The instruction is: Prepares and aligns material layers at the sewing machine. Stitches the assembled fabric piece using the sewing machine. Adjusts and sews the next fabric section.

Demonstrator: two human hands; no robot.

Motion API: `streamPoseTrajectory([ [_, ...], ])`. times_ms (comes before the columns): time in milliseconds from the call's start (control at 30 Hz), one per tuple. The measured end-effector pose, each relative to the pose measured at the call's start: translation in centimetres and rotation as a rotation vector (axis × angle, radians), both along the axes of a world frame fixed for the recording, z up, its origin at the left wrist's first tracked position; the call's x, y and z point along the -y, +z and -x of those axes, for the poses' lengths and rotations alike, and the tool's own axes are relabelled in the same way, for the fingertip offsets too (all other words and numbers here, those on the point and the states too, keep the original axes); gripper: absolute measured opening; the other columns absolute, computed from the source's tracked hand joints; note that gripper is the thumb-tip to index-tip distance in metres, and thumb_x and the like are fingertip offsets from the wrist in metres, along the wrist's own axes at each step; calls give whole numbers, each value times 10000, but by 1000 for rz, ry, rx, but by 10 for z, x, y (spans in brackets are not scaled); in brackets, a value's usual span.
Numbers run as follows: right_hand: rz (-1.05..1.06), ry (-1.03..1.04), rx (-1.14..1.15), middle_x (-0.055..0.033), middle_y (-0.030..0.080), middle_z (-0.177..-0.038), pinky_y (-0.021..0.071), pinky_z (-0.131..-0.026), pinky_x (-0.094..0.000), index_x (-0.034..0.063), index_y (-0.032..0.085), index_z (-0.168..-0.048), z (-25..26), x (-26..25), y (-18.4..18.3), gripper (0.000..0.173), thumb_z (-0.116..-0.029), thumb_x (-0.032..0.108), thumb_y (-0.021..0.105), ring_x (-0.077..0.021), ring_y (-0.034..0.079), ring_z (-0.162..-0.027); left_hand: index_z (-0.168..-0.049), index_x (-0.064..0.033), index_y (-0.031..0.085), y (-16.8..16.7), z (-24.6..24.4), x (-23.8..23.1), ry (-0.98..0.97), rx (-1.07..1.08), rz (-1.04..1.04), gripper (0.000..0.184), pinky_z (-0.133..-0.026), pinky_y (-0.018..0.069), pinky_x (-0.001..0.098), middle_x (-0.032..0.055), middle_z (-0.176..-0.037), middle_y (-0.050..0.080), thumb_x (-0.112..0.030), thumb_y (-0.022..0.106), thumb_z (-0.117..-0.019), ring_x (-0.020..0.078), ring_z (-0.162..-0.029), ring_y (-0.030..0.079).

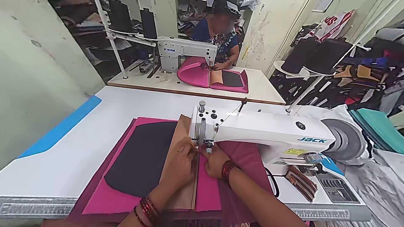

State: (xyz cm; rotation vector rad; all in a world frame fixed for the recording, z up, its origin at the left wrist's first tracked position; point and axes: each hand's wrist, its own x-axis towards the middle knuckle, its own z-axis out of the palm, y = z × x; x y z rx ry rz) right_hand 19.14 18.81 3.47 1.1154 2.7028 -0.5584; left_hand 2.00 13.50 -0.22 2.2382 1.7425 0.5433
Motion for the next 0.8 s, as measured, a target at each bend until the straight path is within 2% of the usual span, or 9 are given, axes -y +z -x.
streamPoseTrajectory([
  [67,-6,-3,48,-243,519,-1491,182,-1259,-445,-47,528,-1435,1,-7,4,474,-994,127,503,-354,410,-1462,-1190,-1,713,1,0,-6,11,-37,0,340,-1090,457,491,212,-1365,599,-149,542,-937,378,-1322,546],
  [200,-57,-63,24,-241,606,-1383,302,-1210,-445,-59,620,-1311,1,-18,0,405,-998,165,493,-346,502,-1388,-1197,76,646,2,-2,-13,23,-78,-17,371,-1077,457,506,265,-1355,591,-169,530,-944,396,-1310,561],
  [267,-63,-64,26,-240,607,-1384,312,-1204,-448,-47,623,-1317,2,-18,1,401,-1006,164,481,-347,501,-1389,-1179,85,654,1,-1,-12,-8,-60,-23,359,-1088,443,515,266,-1333,603,-150,530,-938,401,-1303,563],
  [367,-33,-22,62,-222,493,-1530,319,-1203,-495,0,529,-1458,4,-2,3,466,-1014,131,476,-369,428,-1455,-1187,26,696,-10,9,-3,-104,-9,-84,337,-1161,380,517,207,-1363,625,-158,490,-995,374,-1358,532],
  [400,-15,-24,63,-197,448,-1577,328,-1199,-504,16,491,-1496,5,7,5,494,-1011,109,493,-361,396,-1482,-1191,12,710,-14,12,3,-131,6,-137,330,-1152,397,521,194,-1348,641,-167,508,-1002,372,-1344,548],
  [500,-33,-71,-74,-138,426,-1612,296,-1233,-452,-2,499,-1494,0,44,-9,542,-954,29,530,-308,361,-1514,-1174,-18,745,-27,16,28,-155,14,-340,331,-1066,491,540,151,-1267,703,-217,590,-958,373,-1262,625],
  [567,-76,-89,-67,-108,375,-1650,291,-1235,-438,-9,449,-1529,-2,62,-17,589,-945,13,517,-289,331,-1535,-1214,-38,736,-32,15,37,-155,-22,-390,377,-1053,500,535,98,-1312,697,-251,555,-961,352,-1269,626],
  [700,-30,-86,48,-81,303,-1686,259,-1236,-489,-6,404,-1553,5,58,-9,596,-967,38,507,-276,266,-1560,-1182,-27,736,-30,13,28,-150,-49,-389,406,-1033,513,517,84,-1295,709,-242,465,-971,334,-1243,645],
  [800,-22,-59,69,-82,331,-1674,240,-1232,-529,9,438,-1537,6,44,-8,568,-975,72,500,-281,278,-1554,-1156,-15,742,-29,11,19,-143,-65,-373,410,-1048,507,507,101,-1268,719,-238,453,-968,340,-1243,646],
])
